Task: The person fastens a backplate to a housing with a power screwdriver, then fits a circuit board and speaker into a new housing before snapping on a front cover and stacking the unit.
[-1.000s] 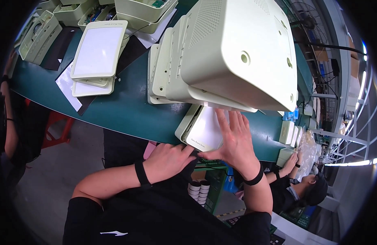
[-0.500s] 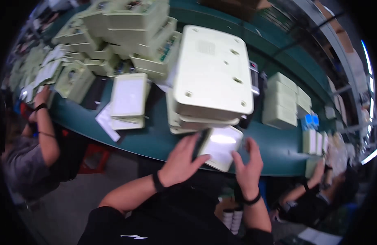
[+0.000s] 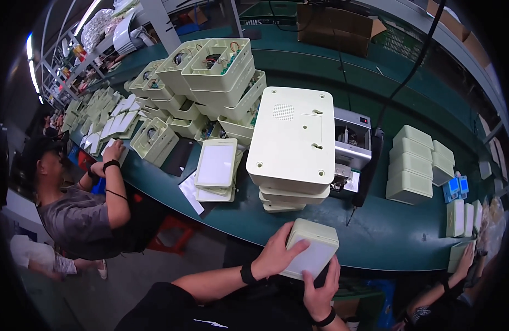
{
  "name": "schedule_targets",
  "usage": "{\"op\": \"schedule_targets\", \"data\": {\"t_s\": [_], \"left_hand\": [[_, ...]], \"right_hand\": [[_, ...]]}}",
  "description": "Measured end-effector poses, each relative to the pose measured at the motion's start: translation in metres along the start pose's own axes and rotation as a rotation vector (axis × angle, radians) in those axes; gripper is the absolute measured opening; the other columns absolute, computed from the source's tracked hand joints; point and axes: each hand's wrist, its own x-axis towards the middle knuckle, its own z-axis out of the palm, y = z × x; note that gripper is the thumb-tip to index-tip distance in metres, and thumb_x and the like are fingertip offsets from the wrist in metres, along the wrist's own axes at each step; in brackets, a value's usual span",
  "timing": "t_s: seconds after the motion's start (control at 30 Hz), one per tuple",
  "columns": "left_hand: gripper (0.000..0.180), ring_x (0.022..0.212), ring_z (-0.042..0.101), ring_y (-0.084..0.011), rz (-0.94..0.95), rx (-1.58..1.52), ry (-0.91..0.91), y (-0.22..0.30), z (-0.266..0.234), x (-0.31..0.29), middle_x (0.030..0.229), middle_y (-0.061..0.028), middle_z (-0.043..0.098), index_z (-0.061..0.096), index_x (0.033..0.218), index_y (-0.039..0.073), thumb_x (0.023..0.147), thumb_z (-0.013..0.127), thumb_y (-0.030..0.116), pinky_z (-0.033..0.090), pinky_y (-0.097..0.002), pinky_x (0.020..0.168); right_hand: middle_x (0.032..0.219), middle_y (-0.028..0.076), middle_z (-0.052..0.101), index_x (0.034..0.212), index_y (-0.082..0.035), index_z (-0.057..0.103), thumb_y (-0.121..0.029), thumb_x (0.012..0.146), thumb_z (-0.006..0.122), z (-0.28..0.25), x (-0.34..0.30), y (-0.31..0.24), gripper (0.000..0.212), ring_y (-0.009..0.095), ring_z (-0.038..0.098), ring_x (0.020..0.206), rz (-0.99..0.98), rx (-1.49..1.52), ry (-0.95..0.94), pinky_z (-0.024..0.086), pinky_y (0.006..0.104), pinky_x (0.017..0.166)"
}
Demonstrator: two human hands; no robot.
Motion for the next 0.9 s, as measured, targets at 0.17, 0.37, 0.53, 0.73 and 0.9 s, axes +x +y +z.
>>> {"op": "schedule_targets", "data": {"t_s": [0.17,0.37,0.53,0.73,0.9], "left_hand": [[0.069,0.123,0.065,-0.0351,0.035,-0.075,-0.066,-0.009,-0.02,-0.03,0.132,-0.0229,0.064,0.053,0.143,-0.004,0.093,0.079,0.037,0.052,-0.0407,0.104],[0.064,0.12,0.068,-0.0318,0.123,-0.12,0.058,-0.018,-0.061,-0.062,0.13,-0.0199,0.068,0.057,0.137,-0.003,0.09,0.083,0.032,0.053,-0.0403,0.101],[0.067,0.117,0.071,-0.0276,0.018,-0.131,0.049,-0.006,-0.093,-0.087,0.128,-0.0187,0.071,0.059,0.135,-0.001,0.084,0.09,0.028,0.055,-0.0388,0.1],[0.073,0.111,0.072,-0.0234,-0.017,-0.094,0.176,-0.018,-0.125,-0.099,0.121,-0.0155,0.074,0.059,0.136,-0.001,0.078,0.094,0.026,0.057,-0.0373,0.096],[0.072,0.112,0.071,-0.0217,0.06,-0.166,0.246,-0.023,-0.15,-0.113,0.123,-0.0138,0.074,0.059,0.136,-0.002,0.079,0.094,0.026,0.057,-0.0366,0.095]], "right_hand": [[0.129,0.023,0.067,0.145,0.006,0.047,-0.016,0.084,0.084,-0.003,0.01,-0.012,0.075,0.032,0.067,0.12,0.034,0.166,-0.083,0.051,0.0419,0.105],[0.121,0.018,0.072,0.141,0.003,0.048,-0.019,0.081,0.089,0.018,0.018,-0.049,0.075,0.025,0.072,0.11,0.162,0.434,-0.378,0.058,0.0373,0.095],[0.124,0.019,0.071,0.142,0.003,0.046,-0.021,0.082,0.091,0.046,0.033,-0.061,0.078,0.025,0.072,0.111,0.157,0.501,-0.417,0.059,0.0371,0.094],[0.125,0.019,0.07,0.142,0.003,0.046,-0.024,0.084,0.091,0.079,0.048,-0.091,0.078,0.026,0.072,0.112,0.187,0.581,-0.581,0.059,0.0392,0.095],[0.126,0.02,0.068,0.141,0.003,0.047,-0.021,0.087,0.088,0.09,0.057,-0.121,0.071,0.03,0.072,0.113,0.025,0.462,-0.674,0.059,0.0405,0.095]]}}
